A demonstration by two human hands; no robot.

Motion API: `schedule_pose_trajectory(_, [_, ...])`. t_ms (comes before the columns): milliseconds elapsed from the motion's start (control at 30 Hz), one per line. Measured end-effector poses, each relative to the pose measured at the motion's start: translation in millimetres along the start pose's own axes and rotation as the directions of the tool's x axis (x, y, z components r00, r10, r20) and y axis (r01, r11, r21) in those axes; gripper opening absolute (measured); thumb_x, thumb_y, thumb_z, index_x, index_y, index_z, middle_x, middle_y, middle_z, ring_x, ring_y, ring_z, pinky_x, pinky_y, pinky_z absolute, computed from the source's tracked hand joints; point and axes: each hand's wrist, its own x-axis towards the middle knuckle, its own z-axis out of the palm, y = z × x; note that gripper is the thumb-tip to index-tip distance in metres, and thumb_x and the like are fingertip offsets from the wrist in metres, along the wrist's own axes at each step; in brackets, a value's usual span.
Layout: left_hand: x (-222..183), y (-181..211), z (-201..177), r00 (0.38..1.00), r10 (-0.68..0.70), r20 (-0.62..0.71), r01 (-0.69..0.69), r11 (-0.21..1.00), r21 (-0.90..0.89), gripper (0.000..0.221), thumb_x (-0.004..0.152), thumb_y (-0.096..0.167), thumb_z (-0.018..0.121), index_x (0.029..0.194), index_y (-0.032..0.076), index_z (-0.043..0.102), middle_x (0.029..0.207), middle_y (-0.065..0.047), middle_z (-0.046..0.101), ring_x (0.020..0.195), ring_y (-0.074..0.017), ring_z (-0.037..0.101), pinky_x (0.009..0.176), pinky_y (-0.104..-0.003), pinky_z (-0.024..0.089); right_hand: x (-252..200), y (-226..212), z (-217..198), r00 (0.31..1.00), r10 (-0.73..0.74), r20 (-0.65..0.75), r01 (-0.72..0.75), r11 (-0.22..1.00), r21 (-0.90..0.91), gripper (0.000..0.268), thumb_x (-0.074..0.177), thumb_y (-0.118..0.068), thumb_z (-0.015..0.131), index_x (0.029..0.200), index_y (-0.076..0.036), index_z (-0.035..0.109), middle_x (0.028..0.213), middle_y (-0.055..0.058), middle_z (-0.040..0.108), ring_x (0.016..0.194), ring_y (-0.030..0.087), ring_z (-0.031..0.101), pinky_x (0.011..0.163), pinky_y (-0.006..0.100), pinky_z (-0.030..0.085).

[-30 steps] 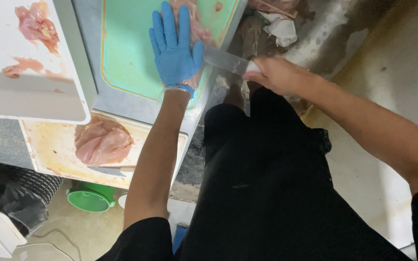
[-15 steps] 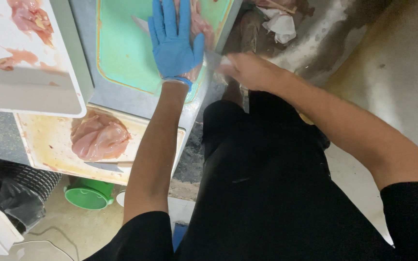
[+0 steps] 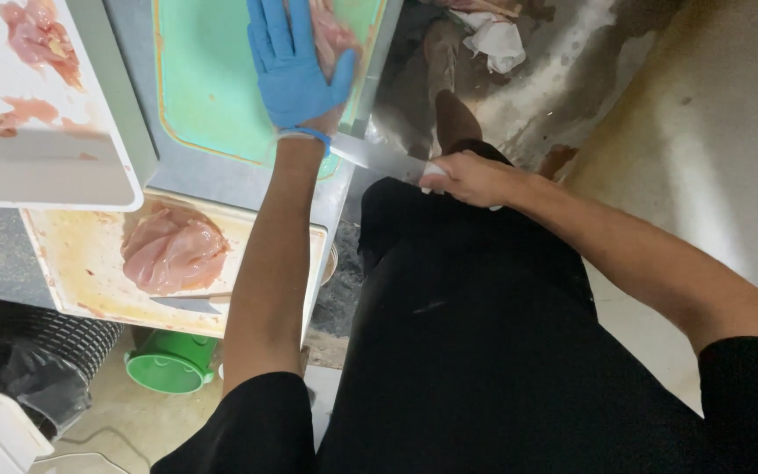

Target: Trimming and slicing raw chicken fillets on a cutting board in a food processing environment.

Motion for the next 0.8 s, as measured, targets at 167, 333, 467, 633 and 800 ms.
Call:
schedule_pose_trajectory(167, [19,-17,-4,0.985,-0.171,0.014,0.169,0.95,-0.262,0.065,0.099,0.026,0.066,0.158,0.022,0.04,0.157,-0.008,0.051,0.142,-0.0329,0.056,0.105,-0.047,0.059,-19,11,25,0.974,-0.004,0.226,0.047,0.981,-0.186,0.044,0.105,-0.054,0.054,0.084,-0.016,0.059,0.066,0.004,0.062,0.056,0.021,0.062,0.053,0.038,0.045])
schedule_pose_trajectory(333, [28,-52,-20,0.699,-0.714,-0.028,0.511,0.526,-0.68,0.011,0.082,0.027,0.066,0.076,0.019,0.063,0.068,0.004,0.059,0.071,-0.0198,0.052,0.057,-0.036,0.043,-23,-18,-6,0.98,0.077,0.184,-0.027,0.964,-0.264,0.046,0.105,-0.057,0.047,0.102,-0.015,0.065,0.096,0.012,0.074,0.094,0.033,0.071,0.081,0.047,0.052])
schedule_pose_trajectory(467, [-7,-72,-51,0.418,-0.815,0.401,0.349,-0.263,-0.899,0.069,0.087,0.039,0.071,0.147,0.007,0.063,0.151,0.0,0.063,0.142,-0.0154,0.055,0.119,-0.031,0.04,-24,-23,-32,0.99,0.134,0.033,-0.117,0.94,-0.319,0.049,0.107,-0.057,0.044,0.095,-0.01,0.055,0.084,0.021,0.068,0.092,0.04,0.066,0.082,0.05,0.046])
schedule_pose_trajectory(633, [-82,-84,-58,0.37,-0.86,0.352,0.19,-0.301,-0.935,0.035,0.08,0.019,0.074,0.114,0.008,0.074,0.119,-0.005,0.069,0.107,-0.0194,0.065,0.093,-0.038,0.059,-27,-33,-54,0.98,0.161,-0.12,-0.184,0.957,-0.223,0.049,0.105,-0.056,0.052,0.094,-0.009,0.057,0.087,0.026,0.071,0.092,0.047,0.069,0.079,0.052,0.049])
schedule_pose_trajectory(800, [-192,-150,13,0.308,-0.858,0.411,-0.02,-0.438,-0.899,0.03,0.09,0.007,0.066,0.12,0.002,0.067,0.111,-0.02,0.071,0.097,-0.0378,0.07,0.085,-0.056,0.064,-21,-29,-47,0.968,0.154,-0.197,-0.19,0.966,-0.175,0.052,0.104,-0.057,0.057,0.094,-0.005,0.059,0.088,0.035,0.069,0.097,0.054,0.069,0.084,0.059,0.052])
